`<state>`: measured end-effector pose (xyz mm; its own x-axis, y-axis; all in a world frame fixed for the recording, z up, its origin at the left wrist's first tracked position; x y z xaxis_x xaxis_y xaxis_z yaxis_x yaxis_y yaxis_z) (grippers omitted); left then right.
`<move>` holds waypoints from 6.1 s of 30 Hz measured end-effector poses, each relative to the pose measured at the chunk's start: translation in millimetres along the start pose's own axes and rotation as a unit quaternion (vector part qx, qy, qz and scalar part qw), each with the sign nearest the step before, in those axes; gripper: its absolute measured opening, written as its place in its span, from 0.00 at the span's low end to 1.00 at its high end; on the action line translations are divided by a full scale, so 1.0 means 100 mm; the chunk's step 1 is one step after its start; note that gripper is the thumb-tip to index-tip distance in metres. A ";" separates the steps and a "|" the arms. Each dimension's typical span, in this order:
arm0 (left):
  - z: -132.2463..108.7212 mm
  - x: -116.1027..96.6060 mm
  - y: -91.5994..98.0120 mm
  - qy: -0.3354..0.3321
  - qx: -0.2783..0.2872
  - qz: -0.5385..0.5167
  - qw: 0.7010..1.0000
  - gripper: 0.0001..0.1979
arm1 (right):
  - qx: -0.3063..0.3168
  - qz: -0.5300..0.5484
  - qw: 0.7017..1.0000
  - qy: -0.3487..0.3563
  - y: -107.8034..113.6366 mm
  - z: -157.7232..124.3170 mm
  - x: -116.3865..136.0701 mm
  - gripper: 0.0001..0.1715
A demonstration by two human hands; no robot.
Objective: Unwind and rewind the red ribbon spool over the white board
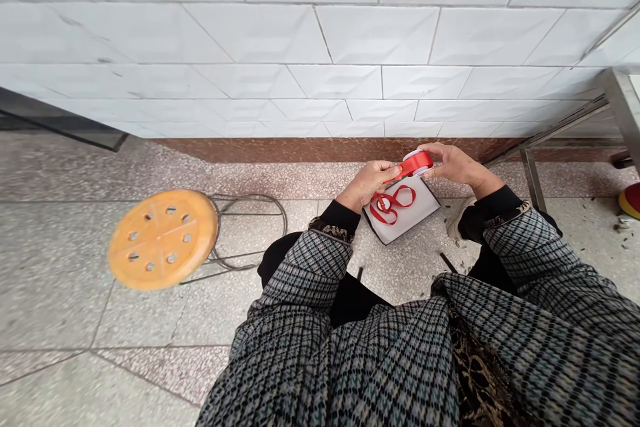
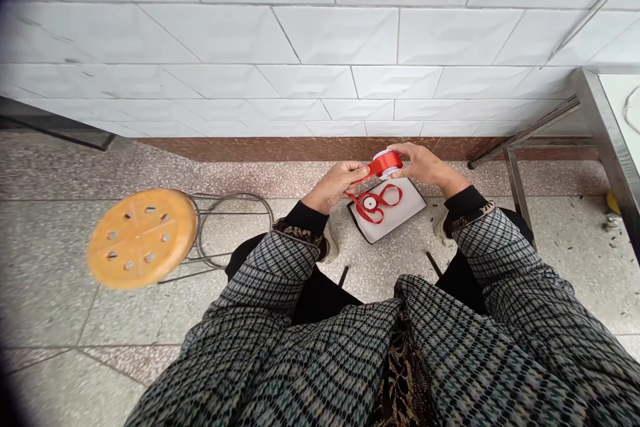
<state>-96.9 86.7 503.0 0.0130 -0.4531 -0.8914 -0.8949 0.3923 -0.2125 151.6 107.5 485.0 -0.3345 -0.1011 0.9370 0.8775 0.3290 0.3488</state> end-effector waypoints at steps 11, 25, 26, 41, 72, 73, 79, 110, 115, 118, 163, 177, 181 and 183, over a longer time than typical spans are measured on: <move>0.09 0.15 -0.07 -0.037 0.025 -0.081 0.996 0.33 | 0.059 0.243 0.968 -0.020 -0.16 -0.05 0.19 0.38; 0.11 0.21 -0.14 -0.003 0.038 -0.208 0.977 0.32 | 0.010 0.283 0.959 -0.003 -0.61 -0.01 0.15 0.47; 0.11 0.21 -0.12 0.002 0.034 -0.196 0.980 0.31 | 0.018 0.229 0.973 0.008 -0.53 0.01 0.15 0.47; 0.05 0.05 0.00 0.004 -0.021 -0.019 1.000 0.27 | -0.013 -0.177 0.984 0.035 -0.08 0.06 -0.03 0.34; 0.19 0.15 -0.08 -0.150 -0.036 -0.114 0.981 0.36 | 0.028 0.264 0.964 -0.007 -0.28 -0.04 0.11 0.42; 0.20 0.16 -0.09 -0.154 -0.037 -0.127 0.979 0.37 | 0.024 0.289 0.957 -0.009 -0.32 -0.04 0.12 0.43; 0.19 0.18 -0.14 -0.109 -0.010 -0.173 0.979 0.38 | -0.008 0.341 0.940 0.006 -0.48 -0.03 0.20 0.43; 0.21 0.29 -0.04 0.027 0.047 -0.130 0.990 0.34 | 0.014 -0.031 0.995 0.098 -0.21 0.01 0.18 0.34; 0.18 0.27 -0.11 0.034 0.014 -0.062 0.997 0.32 | 0.029 -0.135 0.986 0.096 -0.25 0.03 0.07 0.32; 0.12 0.19 -0.12 0.011 -0.009 -0.037 0.999 0.29 | 0.017 -0.139 0.987 0.075 -0.18 0.02 0.05 0.31; 0.18 0.25 -0.10 -0.026 0.074 -0.176 0.981 0.34 | 0.003 0.360 0.932 -0.042 -0.38 -0.04 0.15 0.46; 0.13 0.21 -0.07 -0.060 0.133 -0.211 0.967 0.35 | -0.052 0.375 0.925 -0.007 -0.50 -0.05 0.18 0.50; 0.10 0.12 -0.01 -0.052 0.140 -0.183 0.972 0.33 | -0.067 0.357 0.932 0.001 -0.40 -0.05 0.21 0.47; 0.10 0.12 0.01 -0.045 0.134 -0.171 0.975 0.31 | -0.076 0.351 0.933 0.002 -0.37 -0.05 0.22 0.45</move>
<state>-93.1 89.4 488.6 0.3390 -0.5270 -0.7793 -0.6838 0.4308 -0.5889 113.2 88.7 492.8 0.3432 0.0857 0.9353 0.9184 0.1782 -0.3533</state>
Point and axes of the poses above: each hand's wrist, its own z-axis towards the middle knuckle, its own y-axis out of the back of the hand, x = y × z, the point moved 2 cm from there along z, towards the middle knuckle, and after that the axes turned 1 degree about -z, right-handed, at the moved point
